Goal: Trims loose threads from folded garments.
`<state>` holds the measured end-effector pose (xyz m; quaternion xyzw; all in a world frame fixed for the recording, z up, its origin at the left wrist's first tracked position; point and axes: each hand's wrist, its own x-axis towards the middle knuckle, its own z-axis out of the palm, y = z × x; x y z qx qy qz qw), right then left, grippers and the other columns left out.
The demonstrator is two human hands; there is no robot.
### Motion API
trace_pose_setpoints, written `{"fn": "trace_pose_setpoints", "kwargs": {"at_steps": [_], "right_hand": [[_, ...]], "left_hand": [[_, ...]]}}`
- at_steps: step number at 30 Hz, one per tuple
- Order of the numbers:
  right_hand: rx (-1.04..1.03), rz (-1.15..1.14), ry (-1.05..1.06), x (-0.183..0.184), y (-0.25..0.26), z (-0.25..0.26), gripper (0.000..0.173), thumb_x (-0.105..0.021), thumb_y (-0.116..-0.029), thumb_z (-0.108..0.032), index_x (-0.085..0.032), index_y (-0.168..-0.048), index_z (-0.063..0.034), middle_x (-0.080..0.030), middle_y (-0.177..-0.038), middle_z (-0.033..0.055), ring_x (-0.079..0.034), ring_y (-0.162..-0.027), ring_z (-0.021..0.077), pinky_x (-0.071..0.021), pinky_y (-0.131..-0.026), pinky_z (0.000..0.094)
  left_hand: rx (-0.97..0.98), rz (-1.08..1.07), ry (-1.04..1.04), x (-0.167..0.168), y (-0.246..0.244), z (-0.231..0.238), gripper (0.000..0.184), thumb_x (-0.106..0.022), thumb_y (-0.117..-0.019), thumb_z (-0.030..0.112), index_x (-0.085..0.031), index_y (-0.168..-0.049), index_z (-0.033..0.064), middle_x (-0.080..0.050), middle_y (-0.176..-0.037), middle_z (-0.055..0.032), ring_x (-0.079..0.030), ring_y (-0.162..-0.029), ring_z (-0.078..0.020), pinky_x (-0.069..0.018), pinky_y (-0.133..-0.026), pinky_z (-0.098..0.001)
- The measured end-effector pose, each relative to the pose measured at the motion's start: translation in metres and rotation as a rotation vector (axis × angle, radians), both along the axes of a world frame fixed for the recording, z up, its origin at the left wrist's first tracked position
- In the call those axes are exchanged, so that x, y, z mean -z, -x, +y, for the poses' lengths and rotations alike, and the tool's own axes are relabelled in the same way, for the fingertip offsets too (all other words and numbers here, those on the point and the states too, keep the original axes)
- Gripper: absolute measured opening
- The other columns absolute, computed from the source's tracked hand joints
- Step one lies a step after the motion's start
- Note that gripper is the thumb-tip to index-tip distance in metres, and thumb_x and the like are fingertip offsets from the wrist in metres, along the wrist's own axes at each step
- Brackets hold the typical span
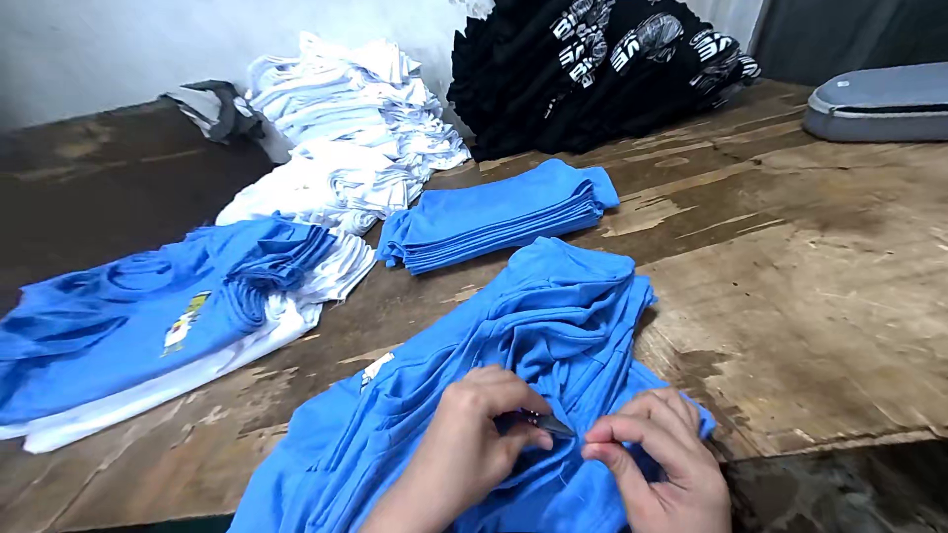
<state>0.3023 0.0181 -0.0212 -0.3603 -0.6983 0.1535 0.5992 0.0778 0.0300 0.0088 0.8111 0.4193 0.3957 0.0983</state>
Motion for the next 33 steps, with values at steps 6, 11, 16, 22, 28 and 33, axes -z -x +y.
{"fn": "trace_pose_setpoints", "kwargs": {"at_steps": [6,11,16,22,28,33], "right_hand": [[-0.179,-0.253,-0.040,-0.005,-0.025,0.009,0.031,-0.074,-0.0933,-0.045,-0.076,-0.097,-0.0145,-0.067,-0.071,-0.0016,-0.060,-0.066,0.0096,-0.0507,-0.069,0.0322],[-0.198,-0.530,-0.176,-0.002,-0.025,0.015,0.014,-0.068,-0.0985,-0.029,-0.080,-0.095,-0.0234,-0.065,-0.078,-0.0008,-0.061,-0.076,0.0144,-0.0492,-0.074,0.0324],[-0.243,-0.560,0.103,-0.033,-0.055,0.013,0.037,-0.072,-0.0930,-0.047,-0.075,-0.076,-0.0141,-0.061,-0.065,0.0003,-0.059,-0.061,0.0126,-0.0509,-0.059,0.0346],[0.148,-0.458,-0.036,0.001,-0.005,0.017,0.029,-0.065,-0.0940,-0.050,-0.082,-0.095,-0.0252,-0.069,-0.089,-0.0029,-0.065,-0.082,0.0138,-0.0544,-0.070,0.0348],[0.075,-0.142,-0.060,0.012,-0.009,0.010,0.017,-0.069,-0.0976,-0.031,-0.078,-0.089,-0.0195,-0.063,-0.090,-0.0010,-0.060,-0.090,0.0043,-0.0513,-0.080,0.0182],[-0.004,-0.090,-0.066,0.013,-0.013,0.009,0.015,-0.072,-0.0967,-0.032,-0.077,-0.090,-0.0204,-0.063,-0.090,-0.0023,-0.060,-0.089,0.0027,-0.0514,-0.079,0.0183]], "left_hand": [[0.024,0.000,0.650,-0.028,0.002,-0.004,0.061,-0.084,-0.0808,0.046,-0.066,-0.126,0.0105,-0.070,-0.085,0.0057,-0.064,-0.072,-0.0034,-0.0564,-0.069,-0.0249],[-0.534,0.139,0.063,-0.018,-0.008,0.028,0.040,-0.075,-0.0802,0.000,-0.059,-0.116,0.0092,-0.066,-0.075,-0.0014,-0.066,-0.065,-0.0202,-0.0571,-0.058,-0.0463],[-0.323,0.214,-0.080,-0.003,0.003,0.036,0.020,-0.074,-0.0800,0.004,-0.063,-0.094,0.0124,-0.064,-0.082,0.0003,-0.066,-0.075,-0.0160,-0.0594,-0.066,-0.0416],[-0.165,0.173,-0.047,-0.001,-0.001,0.011,0.024,-0.065,-0.0974,0.030,-0.075,-0.117,0.0220,-0.072,-0.105,0.0082,-0.068,-0.099,-0.0074,-0.0571,-0.091,-0.0346],[-0.014,0.140,-0.043,-0.001,0.005,0.002,0.018,-0.063,-0.0995,0.026,-0.077,-0.111,0.0246,-0.073,-0.104,0.0104,-0.066,-0.099,-0.0066,-0.0526,-0.089,-0.0345],[0.045,0.159,-0.055,0.001,-0.006,0.003,0.017,-0.061,-0.1005,0.026,-0.078,-0.105,0.0256,-0.074,-0.101,0.0104,-0.066,-0.097,-0.0078,-0.0515,-0.086,-0.0347]]}}
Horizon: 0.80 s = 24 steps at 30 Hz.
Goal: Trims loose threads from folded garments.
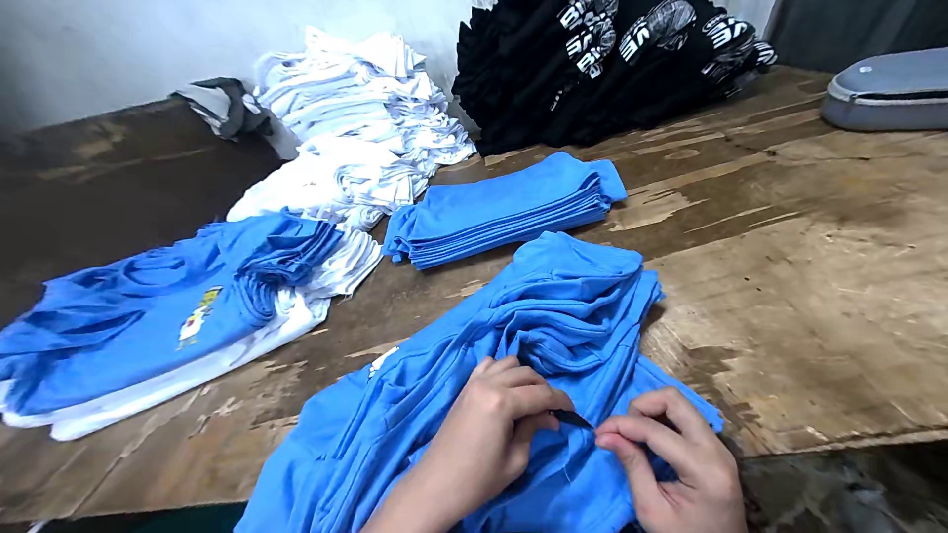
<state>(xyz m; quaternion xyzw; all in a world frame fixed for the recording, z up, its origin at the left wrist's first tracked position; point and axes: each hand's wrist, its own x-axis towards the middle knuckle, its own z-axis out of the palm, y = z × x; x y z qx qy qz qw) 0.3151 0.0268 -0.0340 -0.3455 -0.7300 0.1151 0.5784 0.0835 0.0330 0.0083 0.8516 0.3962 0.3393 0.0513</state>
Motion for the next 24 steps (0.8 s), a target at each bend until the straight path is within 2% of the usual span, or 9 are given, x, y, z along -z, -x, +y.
{"fn": "trace_pose_setpoints", "kwargs": {"at_steps": [3,6,8,13,15,18,20,22,24], "right_hand": [[-0.138,0.003,0.020,-0.003,-0.013,-0.002,0.021,-0.071,-0.0973,-0.036,-0.074,-0.087,-0.0177,-0.062,-0.091,-0.0017,-0.060,-0.092,0.0035,-0.0513,-0.081,0.0187],[-0.230,-0.016,-0.008,0.000,-0.022,0.000,0.044,-0.063,-0.0991,-0.049,-0.063,-0.072,-0.0154,-0.059,-0.081,-0.0005,-0.058,-0.086,0.0085,-0.0482,-0.077,0.0253],[-0.215,-0.048,0.004,-0.001,-0.021,-0.001,0.044,-0.062,-0.0988,-0.052,-0.065,-0.073,-0.0171,-0.059,-0.082,-0.0010,-0.058,-0.087,0.0085,-0.0479,-0.079,0.0266],[0.015,-0.149,0.067,-0.007,-0.008,-0.011,0.036,-0.074,-0.0881,-0.052,-0.069,-0.080,-0.0172,-0.062,-0.090,0.0019,-0.060,-0.090,0.0108,-0.0508,-0.079,0.0286],[0.152,-0.207,0.087,-0.014,0.005,-0.019,0.054,-0.077,-0.0785,-0.067,-0.069,-0.086,-0.0140,-0.065,-0.092,0.0054,-0.062,-0.087,0.0164,-0.0528,-0.075,0.0350],[0.317,-0.309,0.126,-0.024,0.030,-0.022,0.084,-0.065,-0.0702,-0.088,-0.069,-0.094,-0.0068,-0.066,-0.086,0.0079,-0.063,-0.077,0.0229,-0.0502,-0.067,0.0435],[0.441,-0.397,0.145,-0.023,0.047,-0.017,0.091,-0.059,-0.0669,-0.093,-0.070,-0.095,-0.0075,-0.067,-0.086,0.0073,-0.064,-0.078,0.0242,-0.0480,-0.068,0.0463],[0.538,-0.457,0.123,-0.017,0.057,-0.010,0.071,-0.069,-0.0662,-0.078,-0.070,-0.091,-0.0114,-0.068,-0.085,0.0052,-0.065,-0.078,0.0243,-0.0461,-0.070,0.0480],[0.531,-0.452,0.126,-0.016,0.057,-0.008,0.044,-0.078,-0.0698,-0.053,-0.070,-0.090,-0.0144,-0.068,-0.084,0.0012,-0.065,-0.078,0.0216,-0.0457,-0.072,0.0473]], "left_hand": [[-0.019,-0.012,0.015,-0.003,0.012,0.002,0.016,-0.062,-0.0999,0.025,-0.076,-0.107,0.0253,-0.073,-0.102,0.0119,-0.066,-0.098,-0.0063,-0.0524,-0.088,-0.0354],[-0.011,-0.001,0.059,-0.002,0.018,0.007,0.015,-0.065,-0.0979,0.026,-0.076,-0.109,0.0275,-0.072,-0.103,0.0132,-0.065,-0.100,-0.0060,-0.0503,-0.090,-0.0373],[0.019,0.000,0.067,-0.001,0.012,0.008,0.015,-0.064,-0.0986,0.024,-0.076,-0.106,0.0263,-0.073,-0.101,0.0123,-0.065,-0.099,-0.0070,-0.0496,-0.089,-0.0372],[0.057,-0.046,0.147,-0.006,0.013,0.012,0.015,-0.064,-0.0980,0.022,-0.076,-0.107,0.0251,-0.072,-0.105,0.0114,-0.065,-0.105,-0.0063,-0.0526,-0.095,-0.0368],[0.068,-0.059,0.207,-0.005,0.016,0.015,0.019,-0.068,-0.0957,0.024,-0.074,-0.113,0.0251,-0.070,-0.111,0.0098,-0.064,-0.110,-0.0072,-0.0519,-0.099,-0.0398],[0.030,0.008,0.289,-0.005,0.013,0.017,0.039,-0.079,-0.0856,0.036,-0.070,-0.122,0.0243,-0.067,-0.110,0.0080,-0.062,-0.106,-0.0081,-0.0492,-0.098,-0.0436],[0.009,0.006,0.295,-0.004,0.010,0.021,0.025,-0.080,-0.0799,0.021,-0.076,-0.104,0.0219,-0.067,-0.095,0.0065,-0.063,-0.092,-0.0083,-0.0520,-0.087,-0.0396],[0.063,-0.020,0.320,-0.007,0.011,0.025,0.019,-0.071,-0.0804,0.008,-0.079,-0.094,0.0193,-0.069,-0.096,0.0066,-0.064,-0.093,-0.0065,-0.0541,-0.086,-0.0333],[0.153,-0.060,0.354,-0.011,0.015,0.029,0.018,-0.068,-0.0878,0.004,-0.078,-0.098,0.0152,-0.073,-0.111,0.0045,-0.067,-0.105,-0.0062,-0.0565,-0.094,-0.0294]]}}
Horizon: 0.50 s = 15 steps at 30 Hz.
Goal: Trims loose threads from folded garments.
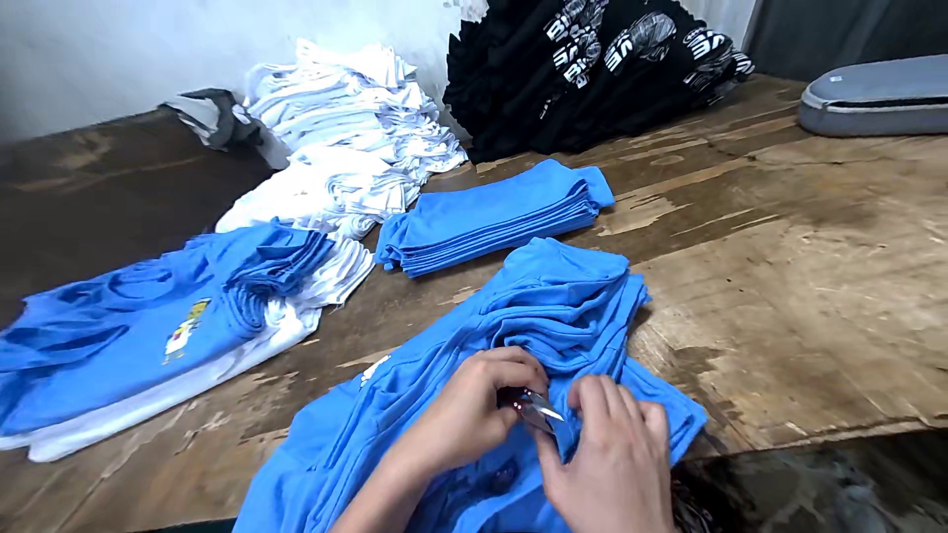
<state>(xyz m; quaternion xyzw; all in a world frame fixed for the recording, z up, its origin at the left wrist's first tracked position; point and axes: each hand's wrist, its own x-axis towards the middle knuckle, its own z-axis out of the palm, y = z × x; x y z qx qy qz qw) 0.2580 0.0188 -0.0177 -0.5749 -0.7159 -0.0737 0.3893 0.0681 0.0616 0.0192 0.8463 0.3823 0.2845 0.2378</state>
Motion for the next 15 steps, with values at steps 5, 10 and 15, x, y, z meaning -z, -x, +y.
{"fn": "trace_pose_setpoints", "kwargs": {"at_steps": [5,10,15], "right_hand": [[-0.409,0.246,0.057,0.008,-0.025,0.002,0.038,-0.080,-0.0805,-0.020,-0.070,-0.117,-0.0160,-0.074,-0.085,-0.0121,-0.068,-0.079,0.0057,-0.0469,-0.095,0.0488],[-0.172,0.071,-0.183,0.011,-0.031,0.003,0.017,-0.069,-0.0920,-0.042,-0.079,-0.082,-0.0332,-0.062,-0.076,-0.0064,-0.061,-0.094,0.0197,-0.0316,-0.102,0.0586],[-0.185,0.228,-0.123,0.011,-0.044,0.005,0.034,-0.048,-0.1041,-0.049,-0.068,-0.085,-0.0296,-0.065,-0.090,-0.0069,-0.056,-0.109,0.0172,-0.0284,-0.104,0.0510]], "left_hand": [[-0.127,-0.062,0.139,0.000,-0.007,0.001,0.024,-0.054,-0.0945,0.002,-0.071,-0.109,0.0107,-0.072,-0.095,0.0029,-0.067,-0.085,-0.0046,-0.0576,-0.079,-0.0255],[-0.307,-0.136,0.159,0.005,-0.018,-0.001,0.026,-0.065,-0.0918,0.008,-0.068,-0.116,0.0173,-0.073,-0.089,0.0073,-0.068,-0.080,-0.0034,-0.0576,-0.074,-0.0251],[-0.300,-0.168,-0.108,0.003,-0.005,-0.018,0.036,-0.081,-0.0846,0.042,-0.076,-0.113,0.0193,-0.071,-0.104,0.0072,-0.068,-0.093,-0.0038,-0.0607,-0.079,-0.0226]]}}
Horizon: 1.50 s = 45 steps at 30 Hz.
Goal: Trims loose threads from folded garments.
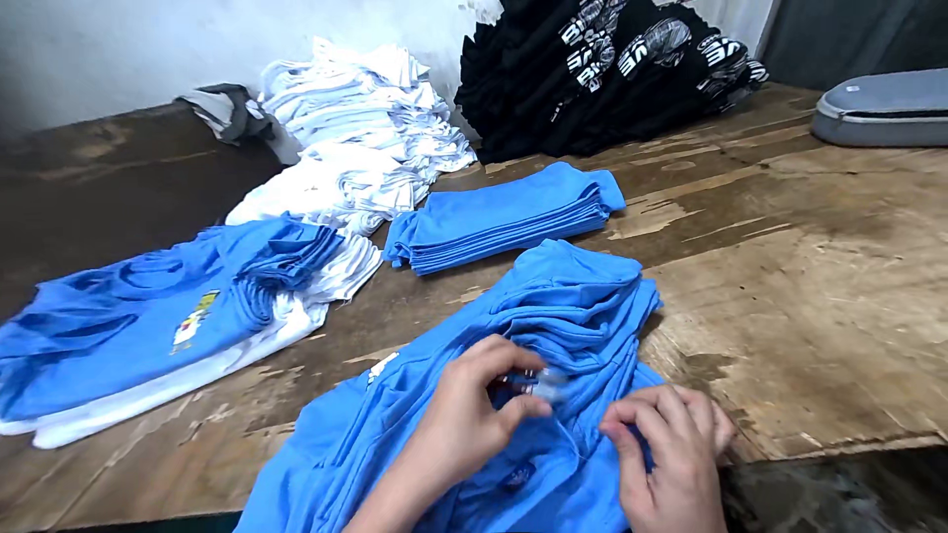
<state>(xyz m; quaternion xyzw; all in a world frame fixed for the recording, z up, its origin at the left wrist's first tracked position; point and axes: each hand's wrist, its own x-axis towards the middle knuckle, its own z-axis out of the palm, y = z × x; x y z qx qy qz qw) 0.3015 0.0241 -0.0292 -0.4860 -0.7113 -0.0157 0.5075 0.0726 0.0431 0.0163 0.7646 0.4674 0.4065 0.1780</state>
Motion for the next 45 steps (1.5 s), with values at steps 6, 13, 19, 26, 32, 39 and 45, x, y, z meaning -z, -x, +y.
{"fn": "trace_pose_setpoints", "kwargs": {"at_steps": [6,13,19,26,32,39,45], "right_hand": [[-0.025,-0.097,0.026,-0.009,0.008,-0.017,0.046,-0.058,-0.0895,-0.072,-0.071,-0.094,-0.0282,-0.067,-0.098,-0.0027,-0.057,-0.113,0.0213,-0.0279,-0.108,0.0550],[-0.062,-0.021,-0.104,0.007,0.006,-0.029,0.023,-0.067,-0.0954,-0.048,-0.069,-0.081,-0.0301,-0.064,-0.091,-0.0100,-0.054,-0.112,0.0100,-0.0246,-0.110,0.0422],[-0.112,-0.053,-0.165,0.020,0.026,-0.040,0.013,-0.074,-0.0922,-0.040,-0.073,-0.084,-0.0303,-0.065,-0.091,-0.0105,-0.054,-0.106,0.0090,-0.0268,-0.104,0.0399],[-0.149,-0.031,-0.130,0.021,0.016,-0.035,0.012,-0.073,-0.0933,-0.041,-0.076,-0.086,-0.0321,-0.065,-0.089,-0.0112,-0.053,-0.105,0.0085,-0.0275,-0.102,0.0406],[-0.250,0.027,-0.137,0.021,0.021,-0.035,0.011,-0.074,-0.0931,-0.040,-0.076,-0.087,-0.0314,-0.065,-0.090,-0.0113,-0.053,-0.105,0.0077,-0.0275,-0.101,0.0393],[-0.203,-0.161,-0.043,0.009,-0.019,-0.028,0.027,-0.061,-0.0976,-0.046,-0.072,-0.086,-0.0239,-0.072,-0.097,-0.0042,-0.061,-0.105,0.0167,-0.0325,-0.107,0.0459],[-0.333,-0.279,0.062,-0.011,-0.035,-0.011,0.038,-0.066,-0.0960,-0.049,-0.072,-0.073,-0.0194,-0.056,-0.064,-0.0014,-0.057,-0.073,0.0189,-0.0396,-0.093,0.0451]], "left_hand": [[-0.122,0.123,-0.165,0.001,0.000,-0.014,0.030,-0.074,-0.0888,0.046,-0.076,-0.109,0.0248,-0.070,-0.102,0.0115,-0.065,-0.093,-0.0008,-0.0572,-0.080,-0.0217],[-0.030,0.357,-0.468,0.002,0.011,-0.036,0.012,-0.065,-0.0988,0.033,-0.074,-0.106,0.0285,-0.070,-0.098,0.0077,-0.061,-0.093,-0.0106,-0.0439,-0.087,-0.0366],[0.008,0.475,-0.657,0.016,0.003,-0.038,0.022,-0.054,-0.1010,0.017,-0.070,-0.115,0.0238,-0.068,-0.102,0.0008,-0.059,-0.096,-0.0187,-0.0414,-0.090,-0.0396],[-0.029,0.495,-0.647,0.012,0.012,-0.039,0.020,-0.054,-0.1015,0.018,-0.069,-0.112,0.0248,-0.068,-0.100,0.0024,-0.059,-0.096,-0.0182,-0.0414,-0.089,-0.0396],[0.041,0.525,-0.673,0.014,0.004,-0.036,0.020,-0.053,-0.1018,0.016,-0.069,-0.110,0.0224,-0.068,-0.102,0.0004,-0.058,-0.096,-0.0205,-0.0409,-0.089,-0.0407],[0.159,0.240,0.164,0.001,0.013,-0.038,0.057,-0.078,-0.0810,0.060,-0.074,-0.118,0.0170,-0.065,-0.073,0.0065,-0.057,-0.059,-0.0020,-0.0507,-0.054,-0.0221],[-0.439,0.402,-0.194,-0.003,-0.011,-0.006,0.040,-0.074,-0.0741,0.006,-0.064,-0.112,0.0101,-0.064,-0.070,0.0017,-0.065,-0.060,-0.0185,-0.0556,-0.054,-0.0443]]}}
